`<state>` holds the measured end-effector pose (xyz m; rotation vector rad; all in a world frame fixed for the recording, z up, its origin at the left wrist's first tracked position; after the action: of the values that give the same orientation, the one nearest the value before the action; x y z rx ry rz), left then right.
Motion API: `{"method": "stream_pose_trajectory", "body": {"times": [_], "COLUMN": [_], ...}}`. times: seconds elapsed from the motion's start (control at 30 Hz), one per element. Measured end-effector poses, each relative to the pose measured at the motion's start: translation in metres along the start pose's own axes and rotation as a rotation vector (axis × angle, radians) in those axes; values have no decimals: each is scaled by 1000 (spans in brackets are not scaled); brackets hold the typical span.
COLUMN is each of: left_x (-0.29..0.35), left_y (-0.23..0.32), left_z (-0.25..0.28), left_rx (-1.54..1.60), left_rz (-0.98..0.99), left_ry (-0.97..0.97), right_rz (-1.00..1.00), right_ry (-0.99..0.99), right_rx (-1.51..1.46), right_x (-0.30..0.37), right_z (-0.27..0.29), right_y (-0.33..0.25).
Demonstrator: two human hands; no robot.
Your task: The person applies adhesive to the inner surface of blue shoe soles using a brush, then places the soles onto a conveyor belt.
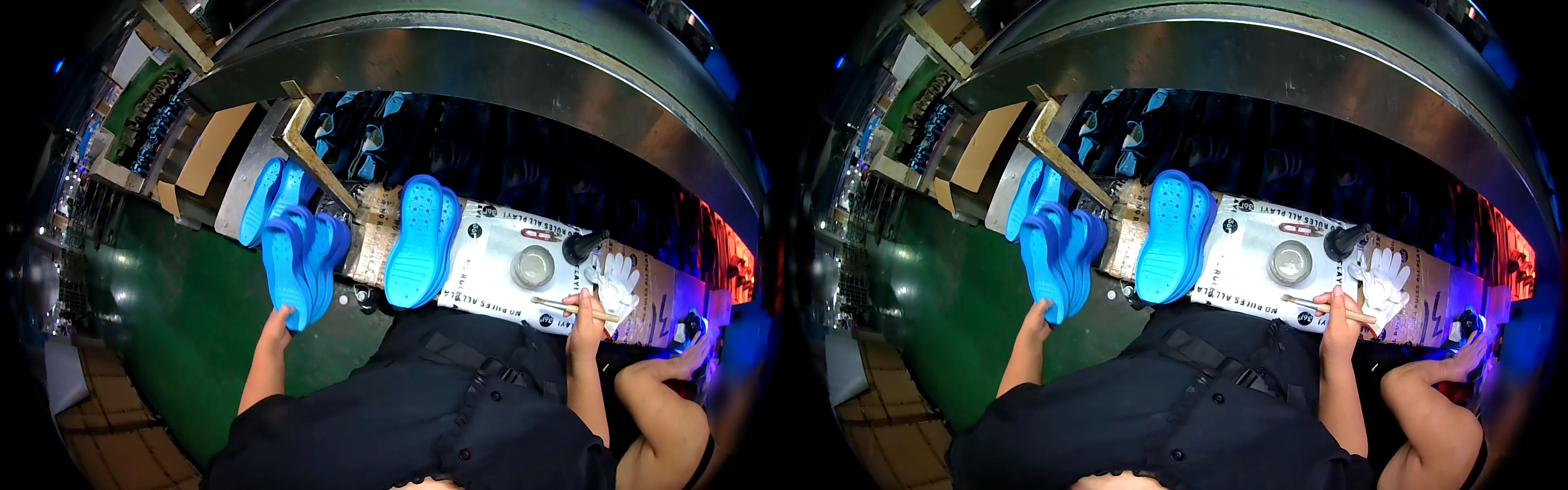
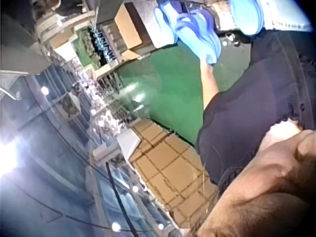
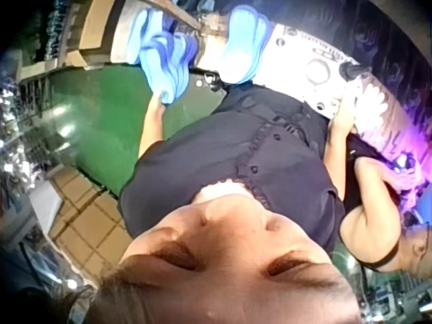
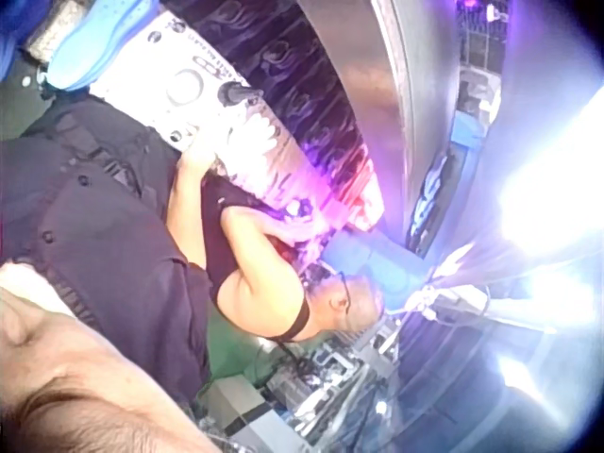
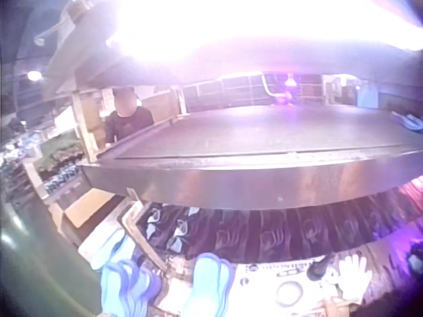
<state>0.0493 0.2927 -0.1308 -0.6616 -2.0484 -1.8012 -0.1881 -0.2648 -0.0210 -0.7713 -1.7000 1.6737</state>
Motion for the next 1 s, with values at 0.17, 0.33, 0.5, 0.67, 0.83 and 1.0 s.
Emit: {"method": "stream_pose_trajectory", "body": {"times": [0.17,0.33,0.5,0.67,0.83,1.0], "left_x": [42,22,-14,-34,-12,47], "left_y": [-4,3,25,46,80,102], "left_z": [-57,-129,-166,-159,-175,-207], "left_rx": [-117,-107,-137,-688,-624,141], "left_rz": [-66,-100,-67,-586,-467,-212], "left_ry": [-91,-141,-97,167,-146,-231], "right_rz": [-18,-2,-25,-8,12,14], "right_ry": [-17,-38,7,16,1,33], "right_rx": [5,-8,-2,-44,-58,-78], "right_x": [-3,-1,4,6,3,2], "right_z": [-5,-7,2,3,4,8], "right_y": [0,-3,-2,-7,-4,-11]}}
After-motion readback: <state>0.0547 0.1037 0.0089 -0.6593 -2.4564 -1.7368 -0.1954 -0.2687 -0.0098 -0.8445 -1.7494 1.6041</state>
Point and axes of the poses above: each hand's wrist, its own x-axis away from the middle knuckle, its own z-axis out of the back of the hand, y = z × x, the point moved 3 cm from there along -x, towards the middle knuckle, and after that the axes turned 1 degree about -z, right-handed, at the moved point
